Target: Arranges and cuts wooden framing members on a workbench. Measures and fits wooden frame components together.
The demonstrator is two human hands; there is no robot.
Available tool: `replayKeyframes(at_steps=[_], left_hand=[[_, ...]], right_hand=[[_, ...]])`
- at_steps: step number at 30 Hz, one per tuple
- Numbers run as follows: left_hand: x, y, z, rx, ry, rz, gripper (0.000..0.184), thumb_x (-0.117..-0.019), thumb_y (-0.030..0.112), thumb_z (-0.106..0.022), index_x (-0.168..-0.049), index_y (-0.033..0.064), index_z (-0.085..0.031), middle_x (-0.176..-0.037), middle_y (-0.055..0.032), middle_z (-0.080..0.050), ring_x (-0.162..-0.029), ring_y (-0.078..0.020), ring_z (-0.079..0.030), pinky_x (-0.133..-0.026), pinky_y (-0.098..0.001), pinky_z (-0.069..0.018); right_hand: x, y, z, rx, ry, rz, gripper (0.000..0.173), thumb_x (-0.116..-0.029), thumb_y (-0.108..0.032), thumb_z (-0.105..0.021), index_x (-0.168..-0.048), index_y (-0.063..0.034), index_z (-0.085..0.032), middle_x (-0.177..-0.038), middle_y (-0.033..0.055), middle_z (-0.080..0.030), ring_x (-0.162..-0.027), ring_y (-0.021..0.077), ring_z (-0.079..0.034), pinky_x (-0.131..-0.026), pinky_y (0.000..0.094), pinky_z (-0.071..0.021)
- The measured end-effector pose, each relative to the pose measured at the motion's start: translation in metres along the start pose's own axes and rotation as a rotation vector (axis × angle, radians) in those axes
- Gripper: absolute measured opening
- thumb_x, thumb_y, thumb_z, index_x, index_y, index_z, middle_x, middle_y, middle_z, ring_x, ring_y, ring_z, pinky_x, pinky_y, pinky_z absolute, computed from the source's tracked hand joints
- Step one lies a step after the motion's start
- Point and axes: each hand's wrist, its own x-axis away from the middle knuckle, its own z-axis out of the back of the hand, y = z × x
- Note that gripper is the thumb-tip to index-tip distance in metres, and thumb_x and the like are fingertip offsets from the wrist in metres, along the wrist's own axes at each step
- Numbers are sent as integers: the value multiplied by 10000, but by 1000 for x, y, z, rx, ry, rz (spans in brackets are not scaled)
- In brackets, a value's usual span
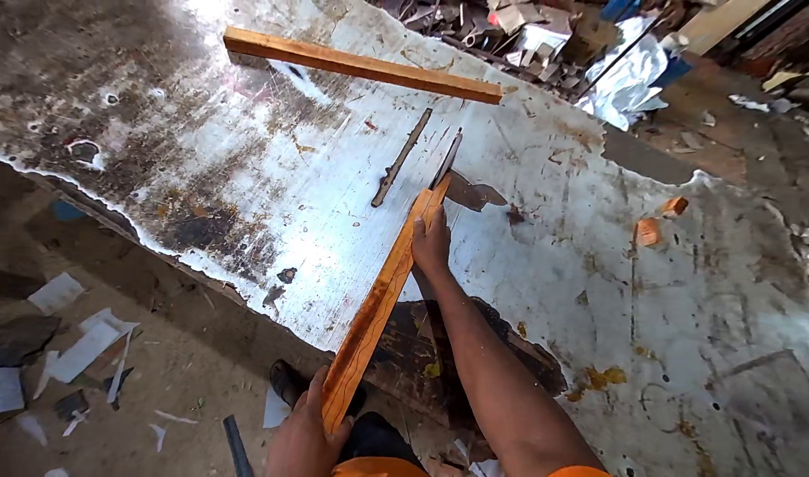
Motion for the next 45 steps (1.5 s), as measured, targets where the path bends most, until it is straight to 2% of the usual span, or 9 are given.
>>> replayKeyframes(at_steps=[12, 16, 21, 27, 30, 33, 39, 43, 45], left_hand=[[12, -10, 0, -6, -7, -4, 912, -869, 510, -735, -1622, 300, -266, -1310, -106, -665, -1052, -316, -709, -890, -540, -575], [47, -56, -8, 50, 17, -5, 922, -842, 475, -790, -1610, 278, -320, -1277, -157, -684, -1046, -379, -710, -889, -616, -562], [96, -109, -5, 54, 8, 8, 904, -849, 445, -783, -1604, 199, -349, -1242, -224, -692, -1078, -443, -693, -922, -665, -528], [114, -131, 23, -89, 52, -105, 845, -844, 381, -800, -1574, 196, -417, -1229, -234, -697, -1041, -467, -699, -889, -693, -527], [100, -121, 44, -215, 34, -190, 820, -837, 364, -814, -1560, 245, -445, -1263, -197, -689, -1043, -451, -699, -871, -691, -537], [67, -99, 69, -381, -30, -334, 770, -843, 367, -801, -1534, 266, -479, -1258, -146, -695, -1068, -387, -700, -886, -642, -549], [-18, -9, 137, -639, -168, -636, 765, -861, 355, -795, -1539, 341, -441, -1207, -100, -708, -1033, -335, -696, -870, -603, -549], [-89, 51, 174, -778, -167, -790, 701, -872, 405, -789, -1503, 317, -498, -1224, -72, -704, -1043, -295, -694, -886, -577, -548], [-123, 78, 187, -814, -90, -850, 649, -858, 405, -807, -1445, 280, -561, -1198, -63, -712, -1046, -284, -693, -888, -568, -548]], right_hand=[[13, -8, 1, 14, 3, -24, 714, -1093, -389, -399, -1620, 36, -173, -1648, 253, -301, -1530, 370, -318, -1256, 528, -229], [72, -16, 2, 22, 0, 21, 722, -1079, -378, -447, -1606, 51, -204, -1620, 296, -314, -1476, 431, -378, -1212, 558, -315], [171, -3, 10, -110, -93, 167, 706, -1070, -406, -486, -1614, -9, -274, -1655, 199, -324, -1542, 336, -308, -1267, 552, -223], [251, 20, 46, -238, -43, 226, 673, -989, -262, -643, -1569, -28, -396, -1606, 166, -424, -1469, 307, -441, -1191, 519, -393], [257, 40, 71, -137, -27, 422, 739, -913, -354, -694, -1539, -42, -452, -1613, 125, -423, -1522, 265, -358, -1243, 504, -323], [254, 50, 95, 15, -172, 543, 800, -881, -508, -718, -1532, -106, -486, -1635, 69, -404, -1555, 248, -287, -1264, 537, -250], [237, 54, 119, 19, -231, 449, 849, -860, -686, -660, -1522, -176, -507, -1603, -14, -450, -1563, 207, -256, -1275, 564, -191], [214, 60, 114, 90, -78, 389, 788, -824, -673, -711, -1403, -147, -619, -1468, 24, -587, -1492, 259, -392, -1240, 597, -245], [197, 63, 104, 128, -3, 333, 667, -843, -531, -762, -1370, -137, -653, -1412, 61, -628, -1435, 270, -472, -1236, 584, -262]])
